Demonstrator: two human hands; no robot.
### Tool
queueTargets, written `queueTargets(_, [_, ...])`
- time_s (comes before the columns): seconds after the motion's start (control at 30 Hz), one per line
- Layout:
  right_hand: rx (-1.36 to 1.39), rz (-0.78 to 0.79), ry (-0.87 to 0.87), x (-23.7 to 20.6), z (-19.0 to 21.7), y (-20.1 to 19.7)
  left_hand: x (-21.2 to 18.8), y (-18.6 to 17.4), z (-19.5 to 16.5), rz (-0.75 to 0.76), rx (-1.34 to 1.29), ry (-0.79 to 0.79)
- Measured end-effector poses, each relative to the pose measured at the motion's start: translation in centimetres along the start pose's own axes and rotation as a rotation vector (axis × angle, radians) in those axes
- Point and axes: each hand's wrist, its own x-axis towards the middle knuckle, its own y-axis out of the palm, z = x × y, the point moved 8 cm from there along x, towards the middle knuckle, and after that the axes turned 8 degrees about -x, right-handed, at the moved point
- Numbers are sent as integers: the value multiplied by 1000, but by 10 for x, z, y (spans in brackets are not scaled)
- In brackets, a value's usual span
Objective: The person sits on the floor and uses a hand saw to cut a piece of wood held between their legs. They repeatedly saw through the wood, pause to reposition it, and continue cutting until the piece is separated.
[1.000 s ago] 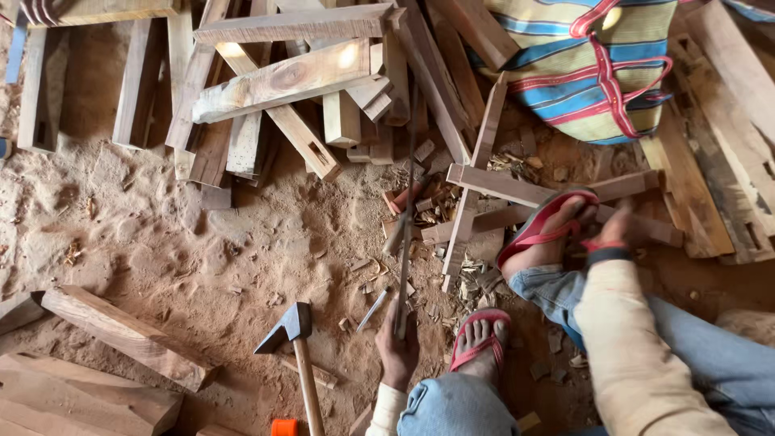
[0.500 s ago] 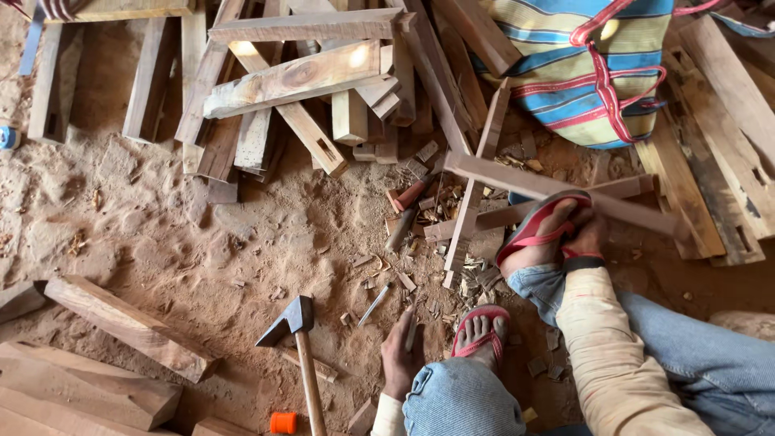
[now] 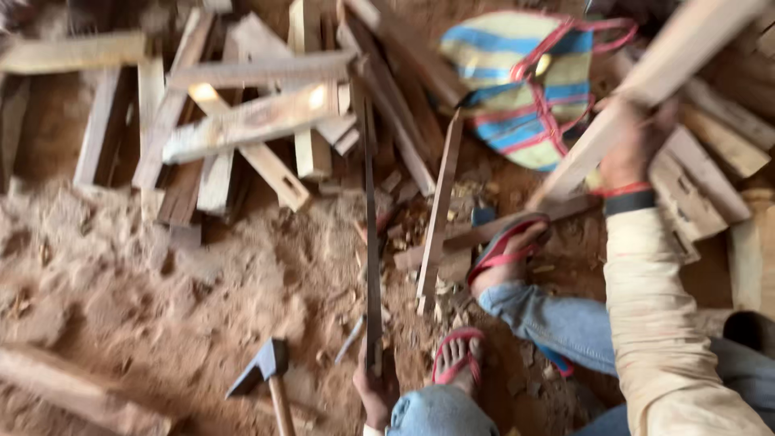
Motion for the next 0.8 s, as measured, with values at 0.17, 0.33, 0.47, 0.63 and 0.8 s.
queueTargets(0.17, [-732,296,-287,-30,32,53,5,2,-10,-8,17,96])
queueTargets(0.33, [-739,569,-210,-66,0,85,5,2,-19,12,76,108])
queueTargets(0.47, [-1013,793,-39,-107,-62,113,9,3,-24,39,103,131])
queueTargets(0.63, [-1527,1104,-215,-146,-106,136,13,2,-24,60,59,90])
queueTargets(0.8, [-1541,1333,2,-158,-126,124,8,5,-17,87,59,74])
